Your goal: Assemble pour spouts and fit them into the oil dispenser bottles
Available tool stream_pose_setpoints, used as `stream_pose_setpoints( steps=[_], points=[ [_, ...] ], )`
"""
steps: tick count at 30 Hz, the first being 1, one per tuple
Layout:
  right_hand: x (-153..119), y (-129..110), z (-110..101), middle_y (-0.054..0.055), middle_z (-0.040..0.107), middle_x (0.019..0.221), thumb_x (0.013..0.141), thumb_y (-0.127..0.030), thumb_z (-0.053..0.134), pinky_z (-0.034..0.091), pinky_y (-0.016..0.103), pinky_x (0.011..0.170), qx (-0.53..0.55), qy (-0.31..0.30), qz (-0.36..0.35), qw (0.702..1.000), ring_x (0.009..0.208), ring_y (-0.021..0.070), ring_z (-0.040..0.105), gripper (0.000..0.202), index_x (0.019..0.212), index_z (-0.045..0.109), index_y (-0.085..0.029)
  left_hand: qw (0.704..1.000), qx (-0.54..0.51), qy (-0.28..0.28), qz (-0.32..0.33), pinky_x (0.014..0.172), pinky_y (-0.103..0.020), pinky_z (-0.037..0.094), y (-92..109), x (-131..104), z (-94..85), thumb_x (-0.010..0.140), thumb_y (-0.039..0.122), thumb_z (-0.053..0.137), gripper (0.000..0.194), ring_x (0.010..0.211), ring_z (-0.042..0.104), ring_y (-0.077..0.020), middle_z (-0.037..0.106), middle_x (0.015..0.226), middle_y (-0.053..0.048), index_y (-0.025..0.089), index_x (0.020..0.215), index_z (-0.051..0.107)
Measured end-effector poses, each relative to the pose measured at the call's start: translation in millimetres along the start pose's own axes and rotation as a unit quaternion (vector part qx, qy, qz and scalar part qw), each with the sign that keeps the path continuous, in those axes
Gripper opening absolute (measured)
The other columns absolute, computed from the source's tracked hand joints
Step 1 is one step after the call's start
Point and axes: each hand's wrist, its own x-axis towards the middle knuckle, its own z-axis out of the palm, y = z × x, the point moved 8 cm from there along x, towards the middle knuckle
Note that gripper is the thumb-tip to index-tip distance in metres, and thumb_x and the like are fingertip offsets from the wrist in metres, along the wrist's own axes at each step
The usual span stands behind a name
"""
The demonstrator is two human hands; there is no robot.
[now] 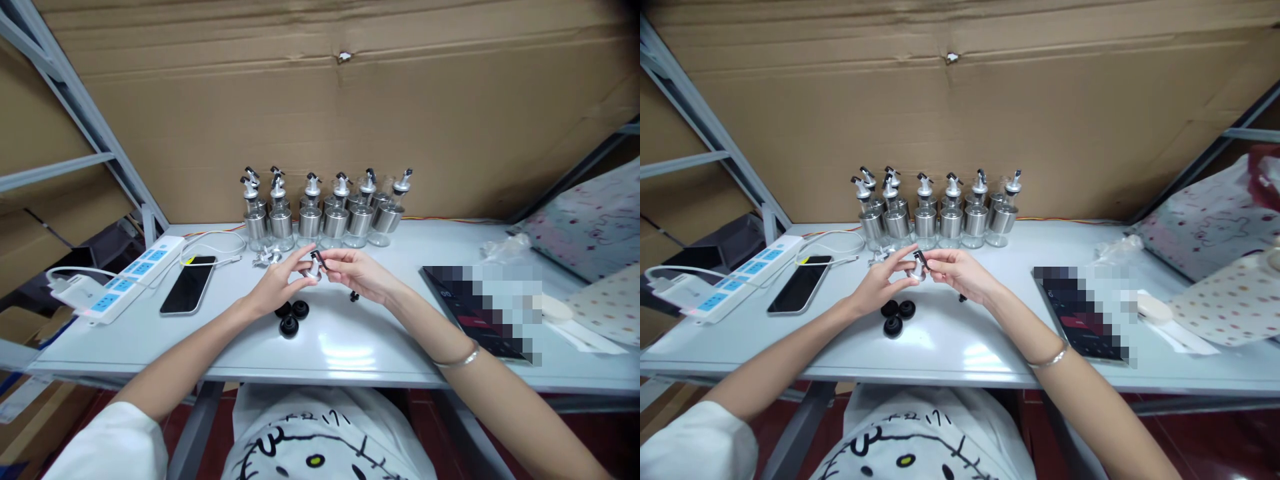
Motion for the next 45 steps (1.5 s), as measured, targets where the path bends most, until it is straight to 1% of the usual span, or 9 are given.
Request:
stream_pose_setpoints(
  steps=[6,14,19,23,28,32,35,38,45],
  points=[
    [-1.2,-0.5,0.1,0.001,0.066,0.071,0.060,-0.023,0.079,0.045,0.024,0.062,-0.001,-0.021,0.007,1.000,0.059,0.0063,0.052,0.022,0.080,0.074,-0.017,1.000,-0.012,-0.004,0.000,0.080,-0.028,0.052,-0.9,-0.5,0.4,0.086,0.041,0.059,0.055,0.098,0.067,-0.0200,0.069,0.108,-0.009,0.019,0.134,0.042],
    [0.0,-4.2,-1.7,0.001,0.065,0.069,0.059,-0.030,0.080,0.040,0.028,0.062,-0.062,-0.013,-0.029,0.998,0.058,0.0074,0.047,0.025,0.080,0.074,-0.017,1.000,-0.008,-0.010,-0.013,0.064,-0.021,0.051,-4.4,-1.3,2.0,0.085,0.039,0.059,0.054,0.106,0.065,-0.0228,0.069,0.109,-0.010,0.020,0.134,0.045],
    [1.3,-7.2,-1.8,0.000,0.062,0.066,0.060,-0.035,0.078,0.037,0.029,0.062,-0.103,-0.011,-0.065,0.993,0.057,0.0080,0.043,0.029,0.083,0.074,-0.017,1.000,-0.010,0.004,-0.009,0.064,-0.021,0.050,-5.3,-0.9,0.9,0.084,0.038,0.061,0.055,0.095,0.068,-0.0201,0.070,0.107,-0.010,0.019,0.134,0.046],
    [-0.4,-10.7,-0.3,-0.001,0.061,0.066,0.062,-0.033,0.078,0.037,0.029,0.064,-0.093,-0.025,-0.074,0.993,0.058,0.0080,0.042,0.026,0.084,0.074,-0.018,1.000,-0.010,0.013,0.000,0.060,-0.019,0.048,-2.5,0.1,-1.2,0.084,0.038,0.061,0.055,0.084,0.069,-0.0164,0.070,0.107,-0.009,0.020,0.134,0.047],
    [-3.4,-12.1,5.5,0.000,0.063,0.072,0.064,-0.030,0.077,0.035,0.028,0.062,-0.073,-0.069,-0.059,0.993,0.059,0.0077,0.042,0.025,0.086,0.074,-0.019,1.000,-0.018,0.002,0.006,0.063,-0.020,0.049,-0.5,0.4,-1.0,0.085,0.037,0.061,0.055,0.101,0.066,-0.0211,0.070,0.107,-0.009,0.020,0.135,0.047],
    [-3.0,-11.7,3.7,0.000,0.062,0.070,0.066,-0.030,0.075,0.034,0.028,0.062,-0.086,-0.058,-0.062,0.993,0.059,0.0082,0.041,0.025,0.088,0.074,-0.018,1.000,-0.024,-0.008,-0.011,0.066,-0.022,0.052,-5.0,0.5,0.3,0.085,0.035,0.061,0.055,0.107,0.064,-0.0228,0.070,0.108,-0.010,0.020,0.136,0.046],
    [-1.0,-11.1,1.0,-0.001,0.060,0.068,0.067,-0.031,0.074,0.033,0.029,0.063,-0.111,-0.047,-0.077,0.990,0.059,0.0083,0.040,0.026,0.089,0.074,-0.017,0.999,-0.046,-0.008,-0.013,0.079,-0.026,0.053,-7.4,0.4,1.8,0.085,0.035,0.061,0.055,0.107,0.064,-0.0225,0.070,0.109,-0.009,0.018,0.135,0.047],
    [0.6,-11.7,-0.9,-0.002,0.057,0.065,0.068,-0.033,0.073,0.032,0.028,0.063,-0.145,-0.038,-0.099,0.984,0.060,0.0086,0.038,0.028,0.090,0.073,-0.016,0.996,-0.085,-0.009,-0.025,0.085,-0.029,0.053,-9.4,0.0,4.5,0.084,0.036,0.060,0.057,0.102,0.066,-0.0215,0.070,0.108,-0.010,0.015,0.135,0.046],
    [1.4,-11.1,7.6,-0.002,0.061,0.071,0.068,-0.030,0.073,0.033,0.027,0.065,-0.142,-0.060,-0.108,0.982,0.062,0.0084,0.042,0.027,0.092,0.072,-0.016,0.993,-0.108,-0.007,-0.041,0.076,-0.027,0.055,-4.5,1.0,2.7,0.085,0.036,0.059,0.053,0.080,0.070,-0.0175,0.072,0.101,-0.009,0.014,0.131,0.051]
  ],
)
